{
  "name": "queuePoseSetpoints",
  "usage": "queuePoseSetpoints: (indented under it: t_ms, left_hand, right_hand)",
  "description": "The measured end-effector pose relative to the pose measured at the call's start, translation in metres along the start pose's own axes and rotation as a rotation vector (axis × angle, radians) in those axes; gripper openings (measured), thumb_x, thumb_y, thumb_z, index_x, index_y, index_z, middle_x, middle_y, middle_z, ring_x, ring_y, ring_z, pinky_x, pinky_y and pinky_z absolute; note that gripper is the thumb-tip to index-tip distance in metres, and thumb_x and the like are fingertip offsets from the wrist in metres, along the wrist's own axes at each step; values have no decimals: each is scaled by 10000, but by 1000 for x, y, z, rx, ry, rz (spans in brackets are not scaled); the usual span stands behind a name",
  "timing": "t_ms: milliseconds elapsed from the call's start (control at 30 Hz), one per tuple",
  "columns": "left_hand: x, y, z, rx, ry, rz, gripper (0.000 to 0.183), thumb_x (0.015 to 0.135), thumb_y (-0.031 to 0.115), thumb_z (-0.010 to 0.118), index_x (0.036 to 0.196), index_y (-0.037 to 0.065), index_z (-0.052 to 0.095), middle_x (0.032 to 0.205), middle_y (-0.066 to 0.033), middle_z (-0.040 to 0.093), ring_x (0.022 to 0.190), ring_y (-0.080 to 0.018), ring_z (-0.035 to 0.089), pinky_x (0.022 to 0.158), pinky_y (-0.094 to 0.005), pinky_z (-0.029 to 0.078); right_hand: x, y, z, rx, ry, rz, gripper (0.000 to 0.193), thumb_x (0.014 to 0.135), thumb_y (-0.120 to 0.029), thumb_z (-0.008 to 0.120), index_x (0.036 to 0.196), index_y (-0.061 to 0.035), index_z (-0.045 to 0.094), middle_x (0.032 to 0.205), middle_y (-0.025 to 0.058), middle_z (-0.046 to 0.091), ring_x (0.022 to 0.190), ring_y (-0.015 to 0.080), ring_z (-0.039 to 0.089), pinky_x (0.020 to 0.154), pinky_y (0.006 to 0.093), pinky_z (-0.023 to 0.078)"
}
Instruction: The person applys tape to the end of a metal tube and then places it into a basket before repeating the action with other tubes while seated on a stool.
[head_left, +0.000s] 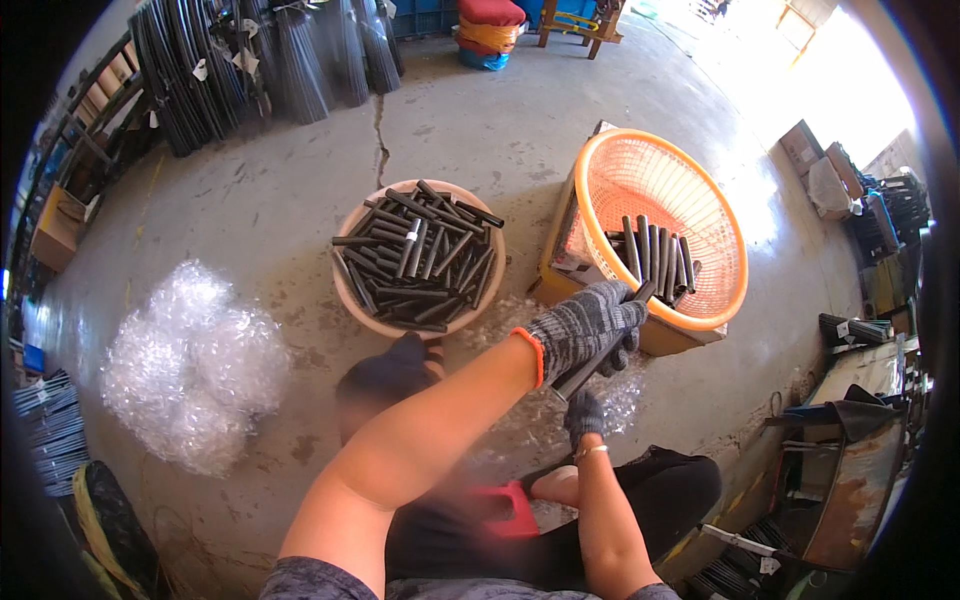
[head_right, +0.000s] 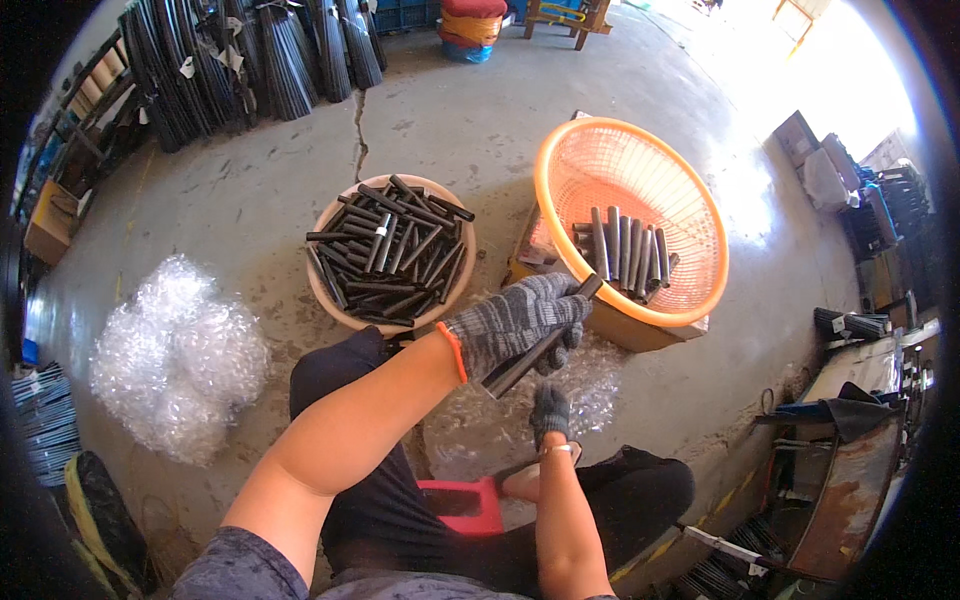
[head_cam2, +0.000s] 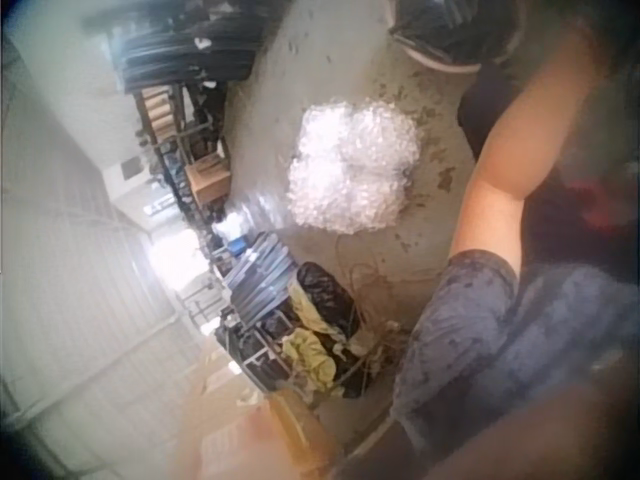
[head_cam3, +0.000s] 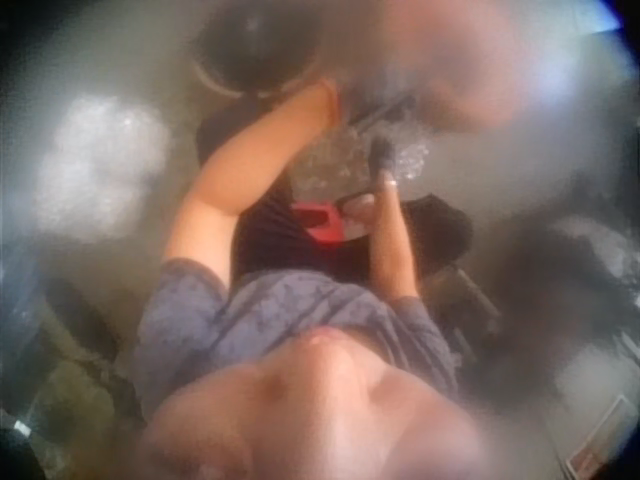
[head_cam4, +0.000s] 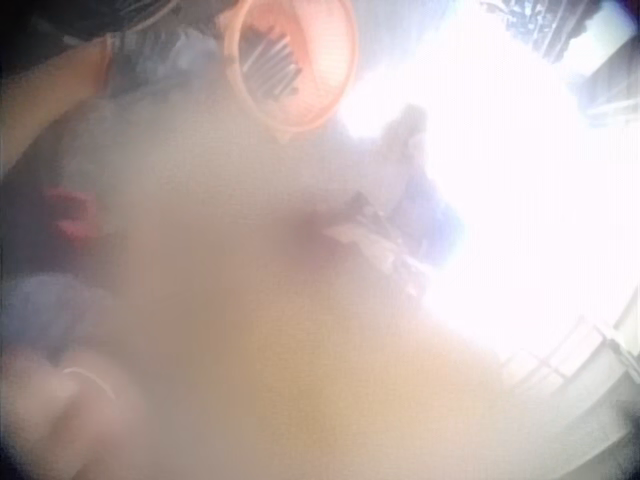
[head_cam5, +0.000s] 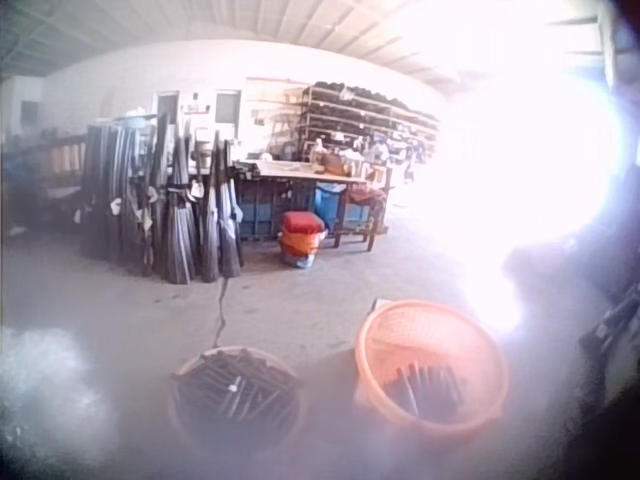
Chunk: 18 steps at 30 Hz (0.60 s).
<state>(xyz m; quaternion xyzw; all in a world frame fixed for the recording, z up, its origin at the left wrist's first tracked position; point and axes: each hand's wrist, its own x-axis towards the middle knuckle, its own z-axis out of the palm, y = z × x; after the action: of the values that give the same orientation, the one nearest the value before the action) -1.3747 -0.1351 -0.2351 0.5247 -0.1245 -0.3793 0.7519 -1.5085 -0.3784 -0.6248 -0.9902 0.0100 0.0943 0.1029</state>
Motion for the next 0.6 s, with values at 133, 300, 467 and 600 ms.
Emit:
queuePoseSetpoints:
  t_ms: [133,300,467,600]
  left_hand:
    - [-14,2,-17,-35,100,-24,224,928,214,508,995,1,506,681,-52,552,473,-149,537,427,-275,455]
    - [-12,-8,-26,23,95,-10,230,934,216,499,1011,-1,512,655,-56,551,469,-141,537,432,-264,459]
    - [-14,1,-29,-37,174,-4,228,925,213,520,1021,7,509,652,-44,552,468,-139,539,424,-269,469]
    - [-19,14,-18,-170,91,34,236,918,228,538,1020,19,505,663,-41,544,477,-135,538,415,-253,455]
  right_hand:
    - [-6,-53,-39,730,206,472,423,925,-343,437,1205,-38,525,1117,216,564,1039,355,523,894,403,405]
    - [34,-162,-243,1586,399,-184,387,962,-348,443,1210,-57,498,977,55,567,829,114,547,709,270,464]
    - [43,-148,-213,713,544,-315,398,930,-209,477,1281,-32,421,1140,61,538,985,171,537,825,248,463]
    - [8,-64,-48,353,81,393,397,918,-255,490,1258,-55,447,1171,92,528,1020,207,518,839,300,444]
